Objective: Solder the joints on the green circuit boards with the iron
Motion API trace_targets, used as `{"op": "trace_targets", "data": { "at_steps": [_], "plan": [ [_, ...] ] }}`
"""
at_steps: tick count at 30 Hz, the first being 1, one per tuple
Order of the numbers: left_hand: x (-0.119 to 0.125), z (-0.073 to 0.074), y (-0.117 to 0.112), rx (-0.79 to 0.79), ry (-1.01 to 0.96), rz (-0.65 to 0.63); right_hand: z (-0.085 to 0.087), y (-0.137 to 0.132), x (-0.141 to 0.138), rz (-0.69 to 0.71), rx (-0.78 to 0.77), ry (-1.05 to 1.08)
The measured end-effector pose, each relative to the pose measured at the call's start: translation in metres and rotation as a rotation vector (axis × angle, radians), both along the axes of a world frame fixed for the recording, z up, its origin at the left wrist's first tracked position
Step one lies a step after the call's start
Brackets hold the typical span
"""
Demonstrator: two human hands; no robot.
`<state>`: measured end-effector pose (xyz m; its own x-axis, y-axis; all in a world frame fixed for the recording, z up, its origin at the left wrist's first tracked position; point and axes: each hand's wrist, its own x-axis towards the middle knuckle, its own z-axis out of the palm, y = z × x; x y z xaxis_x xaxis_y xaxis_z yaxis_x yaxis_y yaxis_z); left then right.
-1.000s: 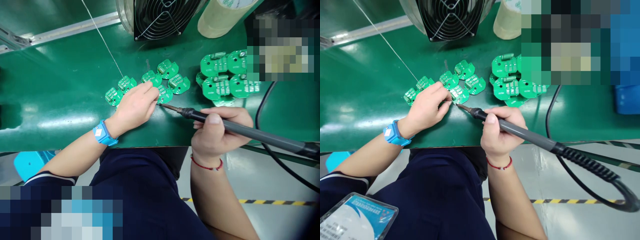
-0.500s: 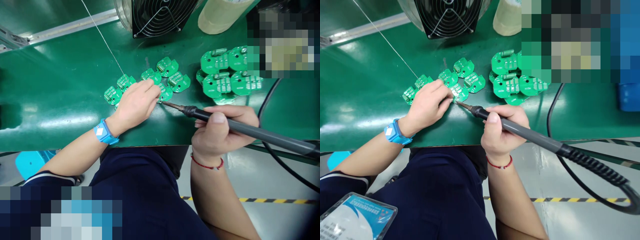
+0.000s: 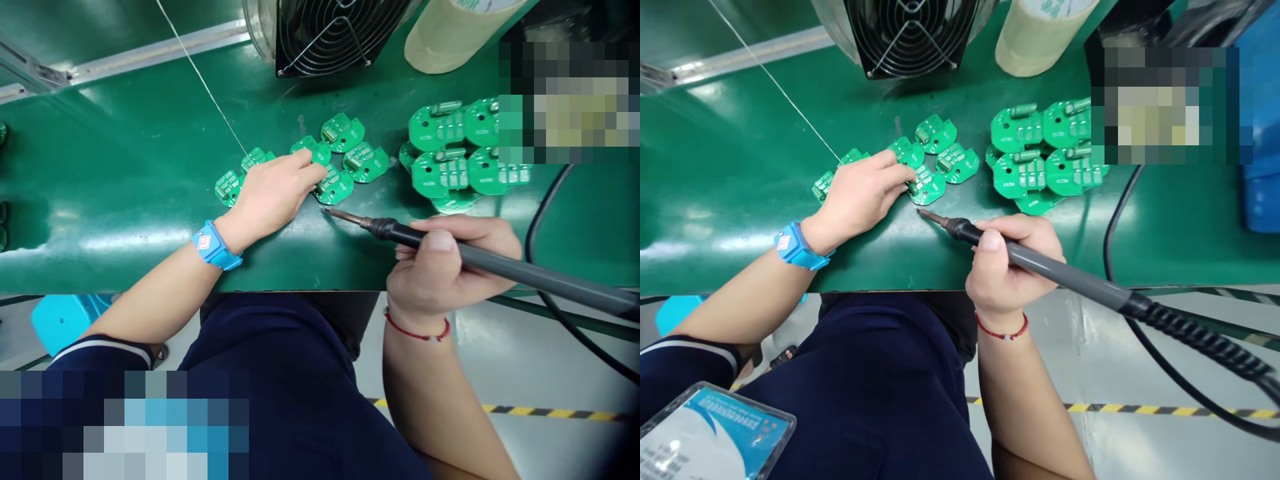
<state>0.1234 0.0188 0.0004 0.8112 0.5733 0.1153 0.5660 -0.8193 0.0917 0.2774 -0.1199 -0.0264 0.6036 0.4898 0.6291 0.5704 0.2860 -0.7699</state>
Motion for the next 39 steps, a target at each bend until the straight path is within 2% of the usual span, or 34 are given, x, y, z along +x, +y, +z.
{"op": "trace_targets", "data": {
  "at_steps": [5,11,17,22,27,32,34,39],
  "plan": [
    [0.0,-0.003,0.003,0.031,-0.038,0.041,-0.003,0.0,-0.001,-0.018,-0.075,-0.009],
    [-0.003,-0.004,0.006,-0.023,-0.095,0.05,-0.004,-0.002,-0.001,-0.021,-0.135,-0.006],
    [-0.01,-0.003,0.013,-0.05,-0.132,0.023,0.0,-0.001,-0.001,-0.018,-0.054,0.022],
    [-0.011,0.0,0.015,-0.067,-0.098,0.068,-0.004,0.0,-0.002,-0.016,-0.109,0.019],
    [-0.014,0.008,0.013,-0.189,-0.332,0.152,-0.006,-0.002,-0.001,-0.001,-0.156,0.005],
    [-0.014,0.013,0.009,-0.115,-0.455,0.244,-0.004,0.0,-0.001,-0.065,-0.059,-0.008],
    [-0.01,0.014,0.007,-0.124,-0.446,0.234,-0.004,0.001,0.0,-0.108,-0.037,0.005],
    [0.006,0.01,0.003,-0.069,-0.322,0.084,-0.003,0.003,0.0,-0.178,-0.077,0.043]
  ]
}}
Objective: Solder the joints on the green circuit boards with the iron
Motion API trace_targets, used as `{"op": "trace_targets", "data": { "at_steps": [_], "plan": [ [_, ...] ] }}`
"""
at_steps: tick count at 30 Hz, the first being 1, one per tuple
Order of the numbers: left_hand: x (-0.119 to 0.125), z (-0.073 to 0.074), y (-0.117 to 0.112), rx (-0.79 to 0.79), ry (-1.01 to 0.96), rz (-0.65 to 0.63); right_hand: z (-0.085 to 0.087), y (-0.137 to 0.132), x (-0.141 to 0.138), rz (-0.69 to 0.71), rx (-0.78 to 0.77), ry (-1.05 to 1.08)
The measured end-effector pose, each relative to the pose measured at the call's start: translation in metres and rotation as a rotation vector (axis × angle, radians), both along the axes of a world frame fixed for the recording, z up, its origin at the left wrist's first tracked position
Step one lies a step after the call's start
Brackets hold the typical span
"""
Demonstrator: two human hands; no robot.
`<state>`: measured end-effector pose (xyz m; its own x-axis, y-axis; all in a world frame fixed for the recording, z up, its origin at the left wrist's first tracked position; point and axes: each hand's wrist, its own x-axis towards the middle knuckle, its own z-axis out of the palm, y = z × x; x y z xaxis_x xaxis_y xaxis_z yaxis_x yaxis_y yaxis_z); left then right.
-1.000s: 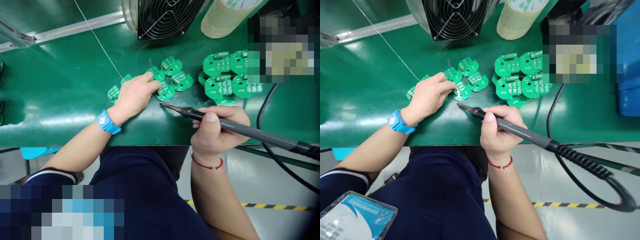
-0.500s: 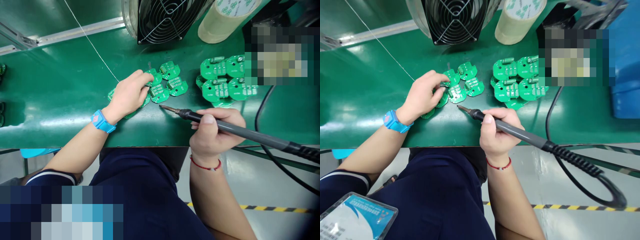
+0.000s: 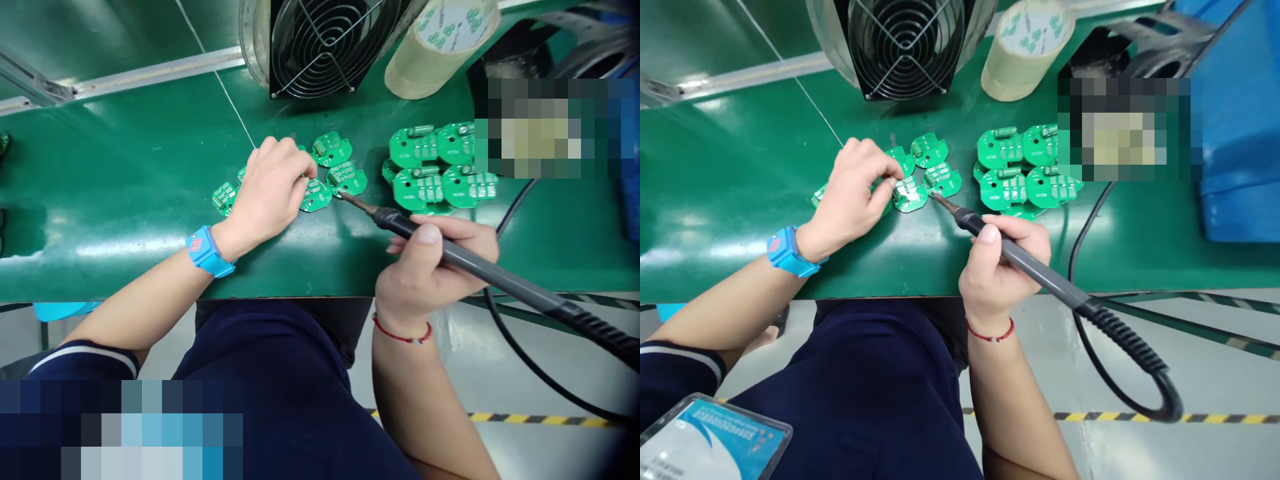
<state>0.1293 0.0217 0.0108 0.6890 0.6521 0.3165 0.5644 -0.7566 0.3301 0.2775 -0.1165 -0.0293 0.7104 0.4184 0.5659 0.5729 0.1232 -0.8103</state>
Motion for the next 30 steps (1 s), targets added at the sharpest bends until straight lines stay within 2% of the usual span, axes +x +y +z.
{"op": "trace_targets", "data": {
  "at_steps": [5,9,22,30],
  "plan": [
    [0.013,-0.007,-0.004,0.055,0.104,-0.035,0.001,0.001,0.0,-0.034,-0.02,0.019],
    [0.016,-0.009,-0.006,0.067,0.109,-0.038,0.0,0.0,0.001,-0.027,-0.031,0.033],
    [0.025,-0.006,-0.011,-0.018,0.21,-0.015,-0.001,-0.001,0.002,0.005,-0.04,0.045],
    [0.024,-0.01,-0.011,0.03,0.17,-0.042,-0.001,0.0,0.001,0.004,-0.024,0.059]
  ]
}}
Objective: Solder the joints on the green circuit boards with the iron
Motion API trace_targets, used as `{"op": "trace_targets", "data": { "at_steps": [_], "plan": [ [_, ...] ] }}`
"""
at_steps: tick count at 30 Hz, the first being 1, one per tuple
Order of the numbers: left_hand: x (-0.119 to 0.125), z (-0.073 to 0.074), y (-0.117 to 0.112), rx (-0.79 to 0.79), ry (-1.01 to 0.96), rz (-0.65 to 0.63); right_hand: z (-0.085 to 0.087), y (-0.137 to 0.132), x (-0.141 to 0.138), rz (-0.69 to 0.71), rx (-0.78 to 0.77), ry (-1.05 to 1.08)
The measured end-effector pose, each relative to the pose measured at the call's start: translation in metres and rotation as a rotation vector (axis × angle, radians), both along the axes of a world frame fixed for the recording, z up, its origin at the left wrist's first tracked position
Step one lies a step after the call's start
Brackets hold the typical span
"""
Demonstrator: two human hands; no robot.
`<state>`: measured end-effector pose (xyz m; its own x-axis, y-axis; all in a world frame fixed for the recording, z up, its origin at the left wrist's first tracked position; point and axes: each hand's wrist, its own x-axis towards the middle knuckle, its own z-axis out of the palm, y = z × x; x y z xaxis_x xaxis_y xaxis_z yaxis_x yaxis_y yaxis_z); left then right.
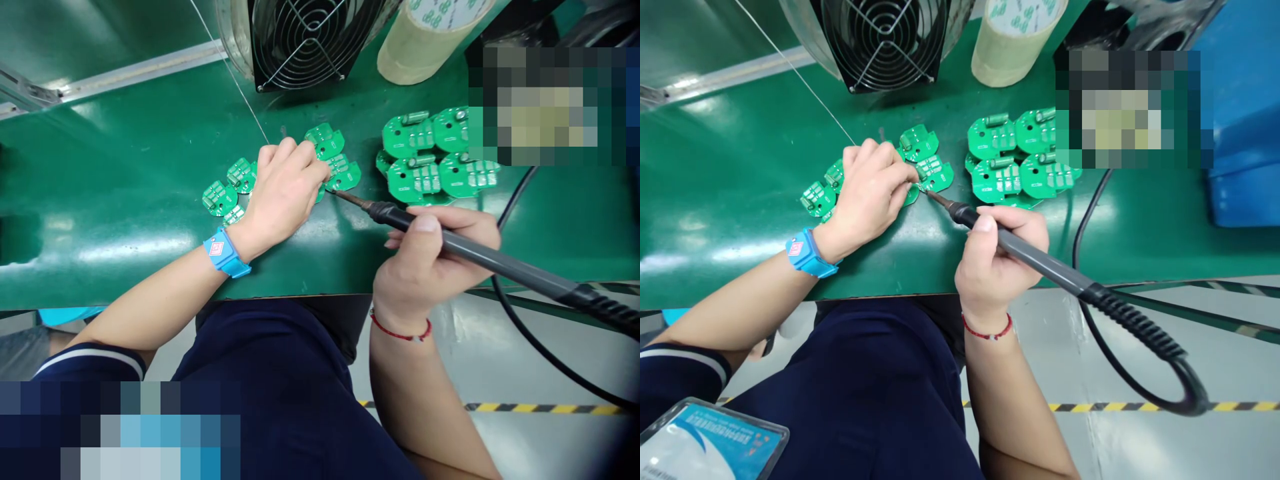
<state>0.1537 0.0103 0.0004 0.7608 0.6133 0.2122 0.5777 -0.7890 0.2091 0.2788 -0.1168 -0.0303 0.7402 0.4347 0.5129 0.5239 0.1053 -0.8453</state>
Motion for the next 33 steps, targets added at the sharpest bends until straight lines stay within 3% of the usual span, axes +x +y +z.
{"op": "trace_targets", "data": {
  "at_steps": [10,19,33],
  "plan": [
    [0.002,-0.001,-0.002,0.106,0.067,-0.041,0.0,0.0,0.0,-0.011,-0.008,0.0],
    [0.004,0.013,0.004,-0.062,0.033,-0.004,0.0,0.0,0.0,-0.021,0.019,0.033],
    [0.009,0.007,0.003,-0.003,0.092,-0.049,0.0,0.001,0.0,-0.021,-0.051,0.03]
  ]
}}
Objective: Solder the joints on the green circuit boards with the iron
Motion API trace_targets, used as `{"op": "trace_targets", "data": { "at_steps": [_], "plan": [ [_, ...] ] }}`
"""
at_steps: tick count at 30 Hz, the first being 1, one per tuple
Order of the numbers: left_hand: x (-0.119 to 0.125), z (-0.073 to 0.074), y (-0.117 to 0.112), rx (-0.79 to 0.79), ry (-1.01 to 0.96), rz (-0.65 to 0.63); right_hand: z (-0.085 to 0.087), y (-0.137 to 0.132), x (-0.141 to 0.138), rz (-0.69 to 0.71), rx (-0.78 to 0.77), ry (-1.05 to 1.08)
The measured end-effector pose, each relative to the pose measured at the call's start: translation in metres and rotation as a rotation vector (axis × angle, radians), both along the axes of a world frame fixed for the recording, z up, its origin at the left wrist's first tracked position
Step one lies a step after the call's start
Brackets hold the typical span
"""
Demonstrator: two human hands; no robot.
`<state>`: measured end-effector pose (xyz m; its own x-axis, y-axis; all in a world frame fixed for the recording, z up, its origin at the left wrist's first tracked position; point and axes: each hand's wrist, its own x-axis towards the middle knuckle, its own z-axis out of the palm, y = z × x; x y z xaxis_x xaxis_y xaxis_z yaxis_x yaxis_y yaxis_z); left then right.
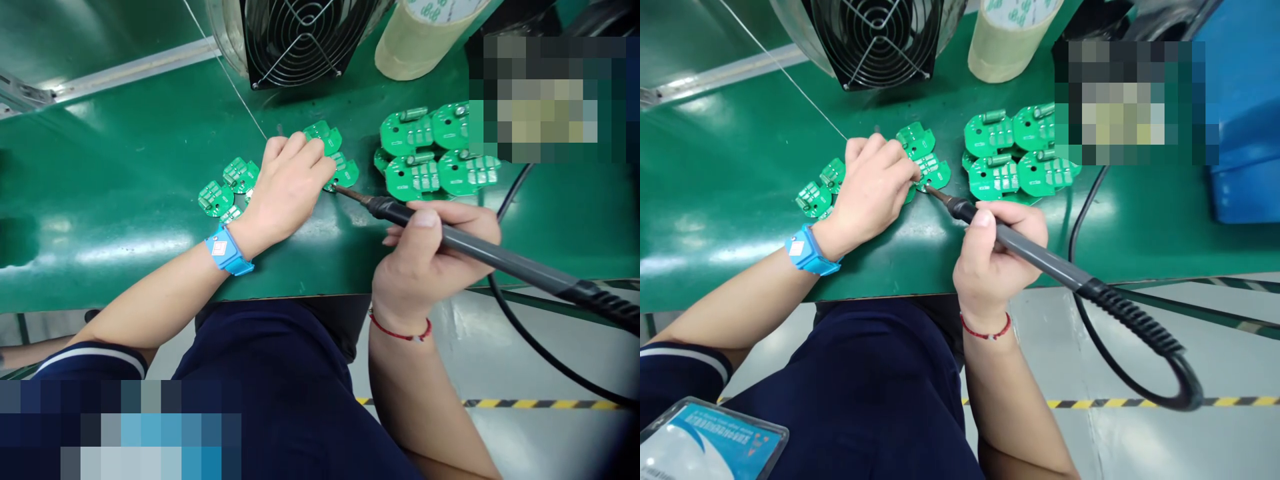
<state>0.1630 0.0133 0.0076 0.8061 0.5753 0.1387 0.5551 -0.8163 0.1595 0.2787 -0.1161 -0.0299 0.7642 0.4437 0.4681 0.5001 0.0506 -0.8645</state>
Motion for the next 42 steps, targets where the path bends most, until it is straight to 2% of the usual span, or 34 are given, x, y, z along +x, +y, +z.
{"op": "trace_targets", "data": {
  "at_steps": [5,8,16,21,24,28,31,34,39,42],
  "plan": [
    [0.005,-0.004,-0.001,0.076,0.018,-0.031,-0.001,0.001,0.0,-0.012,0.006,0.004],
    [0.005,-0.004,-0.001,0.07,0.032,-0.036,-0.001,0.0,0.0,-0.014,0.007,-0.006],
    [-0.005,0.007,0.003,-0.035,-0.036,0.061,-0.003,0.0,0.0,-0.027,0.043,-0.022],
    [-0.016,0.011,-0.004,-0.25,-0.213,0.08,-0.004,-0.002,-0.001,-0.008,0.043,-0.013],
    [-0.034,0.014,-0.001,-0.359,-0.36,0.135,-0.005,-0.005,0.0,0.009,0.024,-0.034],
    [-0.078,0.023,0.012,-0.391,-0.477,0.305,-0.004,-0.008,0.001,0.077,0.018,-0.076],
    [-0.116,0.029,0.008,-0.284,-0.41,0.366,0.002,-0.007,-0.006,0.186,0.003,-0.046],
    [-0.143,0.028,-0.008,-0.208,-0.305,0.338,0.007,-0.003,-0.024,0.303,-0.047,0.002],
    [-0.161,0.016,-0.022,-0.187,-0.309,0.412,0.013,0.013,-0.051,0.504,-0.169,0.119],
    [-0.158,0.015,-0.015,-0.231,-0.342,0.457,0.015,0.027,-0.052,0.513,-0.2,0.138]
  ]
}}
